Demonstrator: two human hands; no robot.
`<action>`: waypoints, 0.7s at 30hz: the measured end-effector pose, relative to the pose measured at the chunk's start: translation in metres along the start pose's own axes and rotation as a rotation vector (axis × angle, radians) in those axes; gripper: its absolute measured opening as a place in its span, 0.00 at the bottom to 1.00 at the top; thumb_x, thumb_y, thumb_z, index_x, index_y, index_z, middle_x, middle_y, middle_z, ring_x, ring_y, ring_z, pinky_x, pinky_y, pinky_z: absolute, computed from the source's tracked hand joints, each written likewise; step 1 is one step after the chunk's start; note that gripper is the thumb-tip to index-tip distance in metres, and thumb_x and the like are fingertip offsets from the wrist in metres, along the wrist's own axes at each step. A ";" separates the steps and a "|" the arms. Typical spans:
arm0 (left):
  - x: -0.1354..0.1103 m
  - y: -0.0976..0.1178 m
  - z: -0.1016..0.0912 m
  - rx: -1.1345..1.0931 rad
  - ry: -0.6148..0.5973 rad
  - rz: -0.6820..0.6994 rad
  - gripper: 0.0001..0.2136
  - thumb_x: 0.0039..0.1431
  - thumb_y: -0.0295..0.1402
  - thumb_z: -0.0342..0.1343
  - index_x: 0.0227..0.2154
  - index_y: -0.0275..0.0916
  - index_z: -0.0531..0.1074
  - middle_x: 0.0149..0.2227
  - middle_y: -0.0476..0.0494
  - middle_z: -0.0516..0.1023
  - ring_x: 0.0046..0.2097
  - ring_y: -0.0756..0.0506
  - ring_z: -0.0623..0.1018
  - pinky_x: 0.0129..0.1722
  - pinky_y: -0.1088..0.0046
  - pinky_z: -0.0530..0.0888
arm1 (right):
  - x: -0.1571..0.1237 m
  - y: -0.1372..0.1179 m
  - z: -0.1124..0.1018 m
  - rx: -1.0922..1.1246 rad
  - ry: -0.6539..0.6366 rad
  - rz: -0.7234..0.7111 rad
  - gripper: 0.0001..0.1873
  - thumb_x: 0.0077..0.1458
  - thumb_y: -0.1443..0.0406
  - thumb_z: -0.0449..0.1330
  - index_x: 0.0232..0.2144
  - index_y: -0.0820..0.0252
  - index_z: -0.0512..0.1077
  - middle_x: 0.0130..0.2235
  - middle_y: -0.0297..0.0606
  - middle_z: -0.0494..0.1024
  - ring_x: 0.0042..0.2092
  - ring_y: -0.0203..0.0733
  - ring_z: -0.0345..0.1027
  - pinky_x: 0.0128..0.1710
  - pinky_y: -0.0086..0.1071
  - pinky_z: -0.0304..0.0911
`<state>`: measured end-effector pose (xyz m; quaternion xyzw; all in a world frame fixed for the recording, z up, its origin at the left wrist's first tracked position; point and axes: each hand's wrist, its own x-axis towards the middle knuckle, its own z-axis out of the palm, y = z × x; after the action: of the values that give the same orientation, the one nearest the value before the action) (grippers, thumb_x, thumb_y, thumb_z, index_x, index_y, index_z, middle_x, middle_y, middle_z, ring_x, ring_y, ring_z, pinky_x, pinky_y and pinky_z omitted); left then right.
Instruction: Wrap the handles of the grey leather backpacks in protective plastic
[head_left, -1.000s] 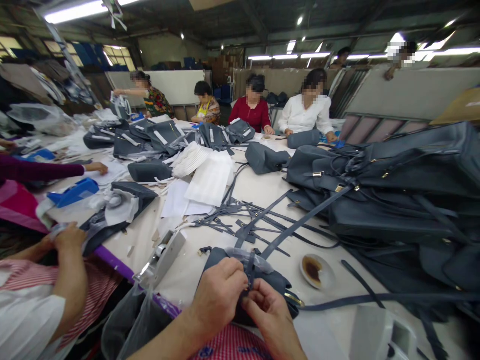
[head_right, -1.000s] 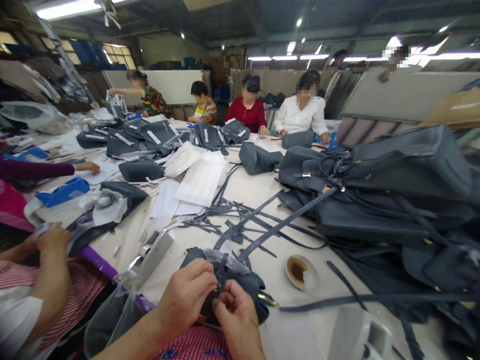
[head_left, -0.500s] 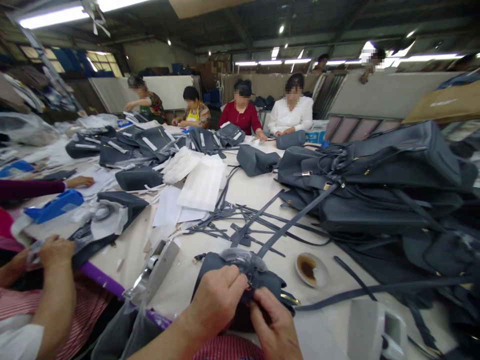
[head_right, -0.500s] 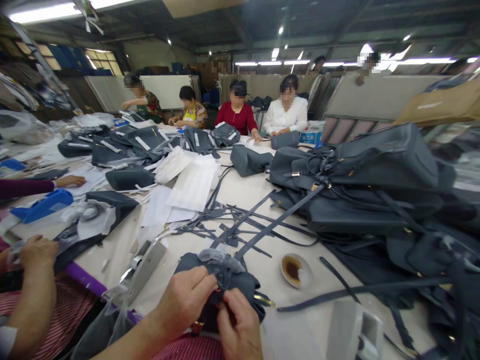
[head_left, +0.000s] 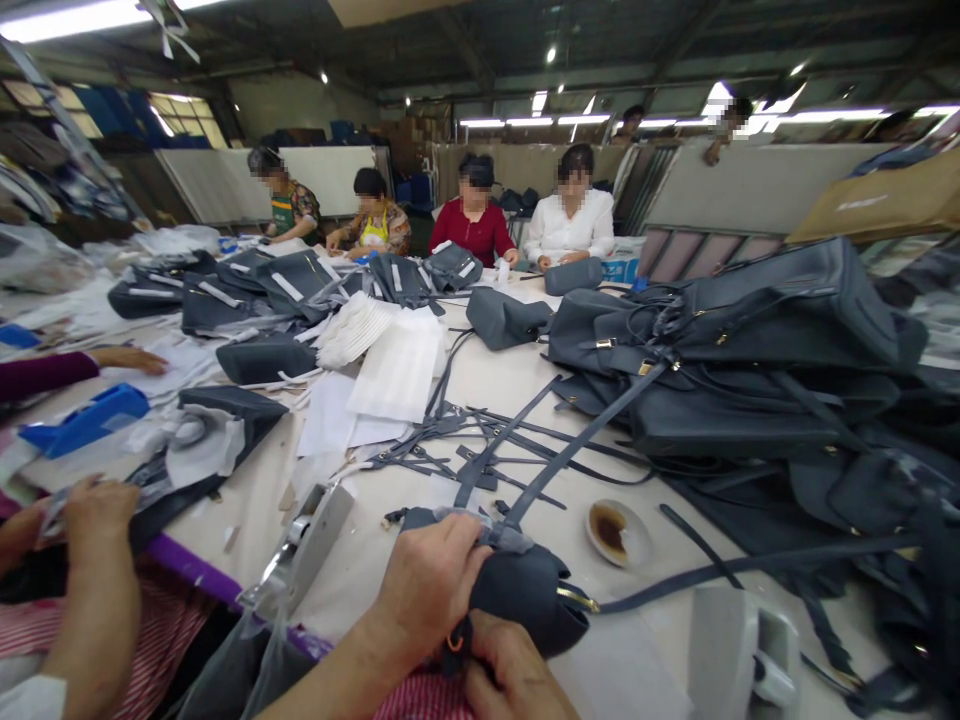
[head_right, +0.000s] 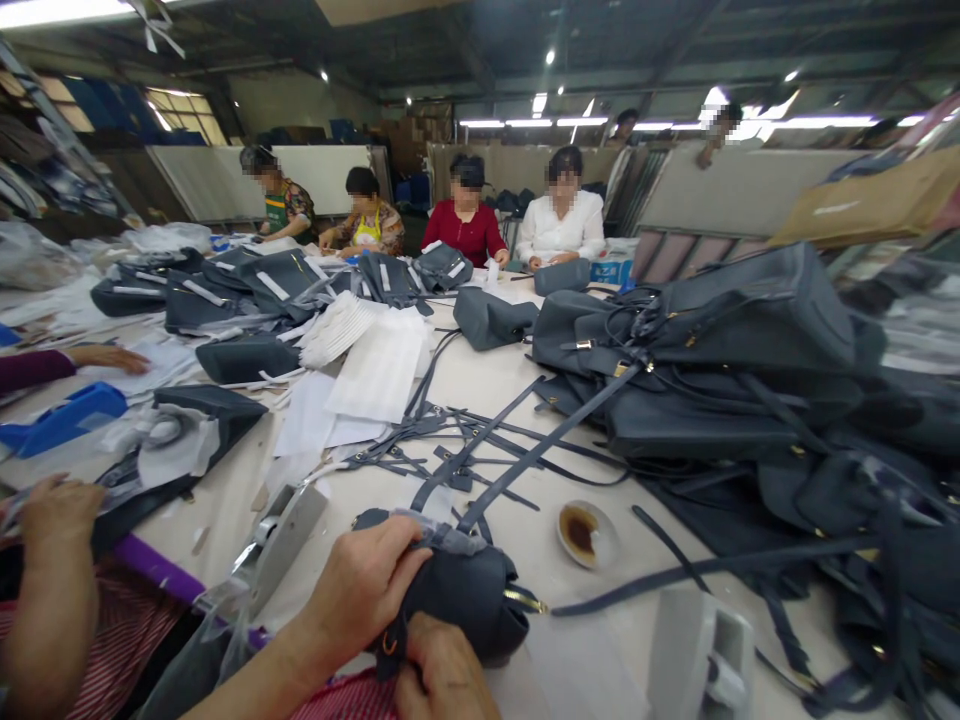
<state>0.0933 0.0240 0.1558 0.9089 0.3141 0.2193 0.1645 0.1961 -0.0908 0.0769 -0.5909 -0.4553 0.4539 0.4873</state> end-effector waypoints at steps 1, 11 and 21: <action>-0.003 0.000 -0.001 -0.053 -0.065 -0.088 0.05 0.60 0.30 0.53 0.29 0.39 0.68 0.25 0.50 0.74 0.27 0.47 0.73 0.27 0.72 0.63 | 0.000 -0.003 0.000 -0.083 -0.083 0.012 0.13 0.45 0.70 0.58 0.32 0.55 0.79 0.37 0.37 0.82 0.41 0.45 0.72 0.44 0.32 0.64; 0.016 -0.013 0.019 -0.583 -0.173 -0.409 0.11 0.56 0.35 0.53 0.20 0.39 0.66 0.22 0.51 0.70 0.27 0.49 0.69 0.28 0.74 0.63 | 0.007 -0.020 0.010 -0.382 -0.232 0.106 0.16 0.47 0.74 0.52 0.30 0.59 0.79 0.32 0.36 0.82 0.35 0.42 0.73 0.35 0.28 0.62; -0.021 -0.020 0.029 -1.180 -0.587 -0.634 0.20 0.48 0.51 0.60 0.30 0.36 0.73 0.26 0.45 0.80 0.28 0.47 0.75 0.27 0.75 0.68 | -0.014 0.006 -0.014 -0.026 0.027 0.211 0.12 0.50 0.69 0.55 0.29 0.58 0.79 0.29 0.32 0.81 0.34 0.39 0.73 0.35 0.27 0.64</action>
<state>0.0830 0.0207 0.1165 0.5557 0.3346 0.0414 0.7600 0.2079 -0.1070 0.0734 -0.6479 -0.3897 0.4887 0.4354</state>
